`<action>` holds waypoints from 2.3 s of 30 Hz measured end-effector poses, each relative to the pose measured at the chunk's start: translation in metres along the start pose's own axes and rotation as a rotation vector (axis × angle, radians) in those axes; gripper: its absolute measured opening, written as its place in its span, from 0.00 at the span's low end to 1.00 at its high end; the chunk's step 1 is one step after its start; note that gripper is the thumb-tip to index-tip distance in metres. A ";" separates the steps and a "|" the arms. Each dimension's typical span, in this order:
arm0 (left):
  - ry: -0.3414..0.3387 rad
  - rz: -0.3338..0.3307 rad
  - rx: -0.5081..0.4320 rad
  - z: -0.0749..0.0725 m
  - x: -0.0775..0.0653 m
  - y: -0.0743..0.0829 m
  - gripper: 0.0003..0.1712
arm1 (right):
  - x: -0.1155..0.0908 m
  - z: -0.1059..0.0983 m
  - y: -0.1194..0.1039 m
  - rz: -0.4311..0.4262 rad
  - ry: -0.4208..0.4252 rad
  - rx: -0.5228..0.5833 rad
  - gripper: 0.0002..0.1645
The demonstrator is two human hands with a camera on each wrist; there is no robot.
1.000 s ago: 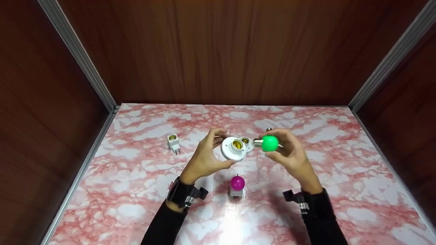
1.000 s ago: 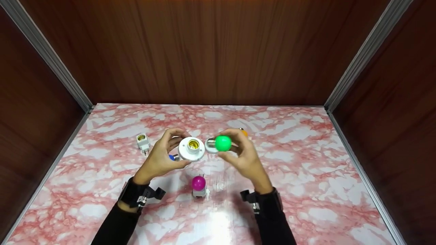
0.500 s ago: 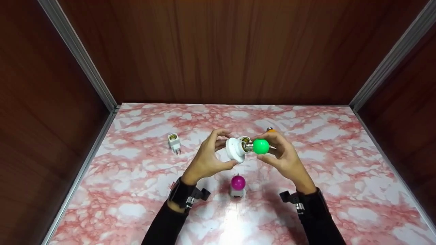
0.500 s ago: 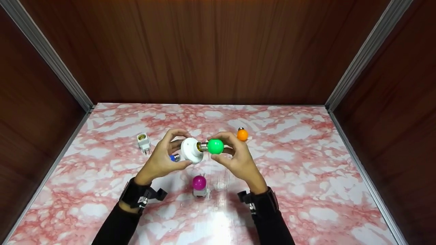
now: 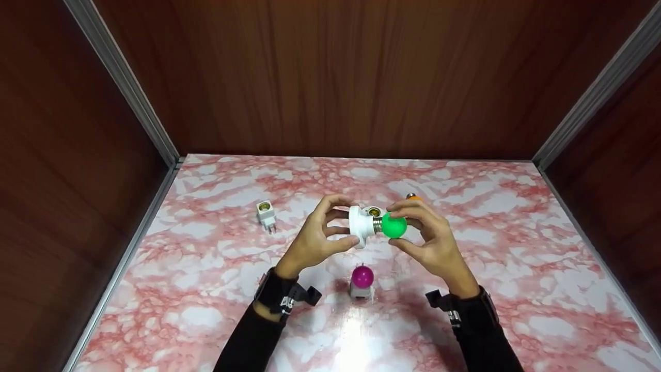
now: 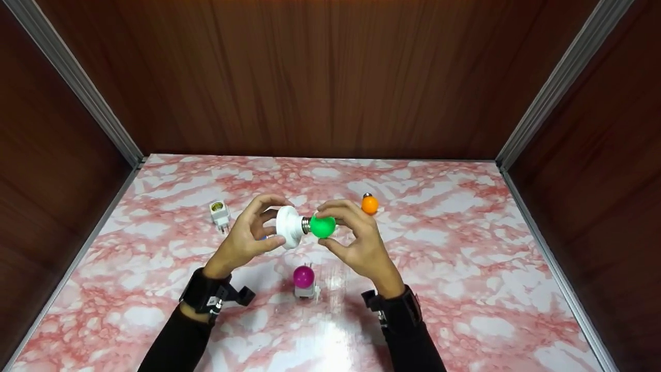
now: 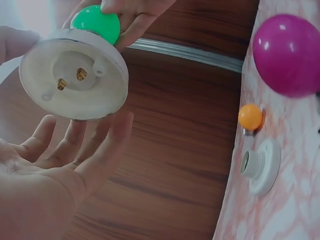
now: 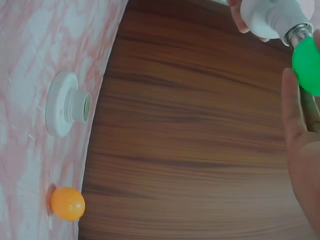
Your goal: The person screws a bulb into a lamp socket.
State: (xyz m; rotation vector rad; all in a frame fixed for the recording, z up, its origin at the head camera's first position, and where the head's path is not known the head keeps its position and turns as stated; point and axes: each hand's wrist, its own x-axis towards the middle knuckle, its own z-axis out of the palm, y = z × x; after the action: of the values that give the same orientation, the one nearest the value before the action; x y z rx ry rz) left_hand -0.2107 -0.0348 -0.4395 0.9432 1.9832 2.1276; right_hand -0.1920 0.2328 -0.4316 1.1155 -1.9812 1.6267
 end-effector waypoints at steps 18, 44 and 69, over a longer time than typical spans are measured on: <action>-0.048 -0.017 -0.127 -0.001 0.002 -0.015 0.40 | 0.005 0.004 -0.010 -0.207 0.000 -0.319 0.27; -0.029 0.031 -0.087 0.006 0.002 -0.020 0.42 | -0.002 0.002 -0.012 0.258 0.026 -0.194 0.27; -0.023 0.013 -0.226 0.007 0.004 -0.020 0.42 | 0.001 -0.002 -0.023 0.203 0.001 -0.213 0.31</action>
State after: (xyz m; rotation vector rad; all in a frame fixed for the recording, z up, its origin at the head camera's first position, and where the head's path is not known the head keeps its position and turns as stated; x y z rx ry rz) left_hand -0.2170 -0.0240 -0.4570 0.9395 1.6848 2.2751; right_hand -0.1757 0.2331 -0.4151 0.8587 -2.2670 1.4631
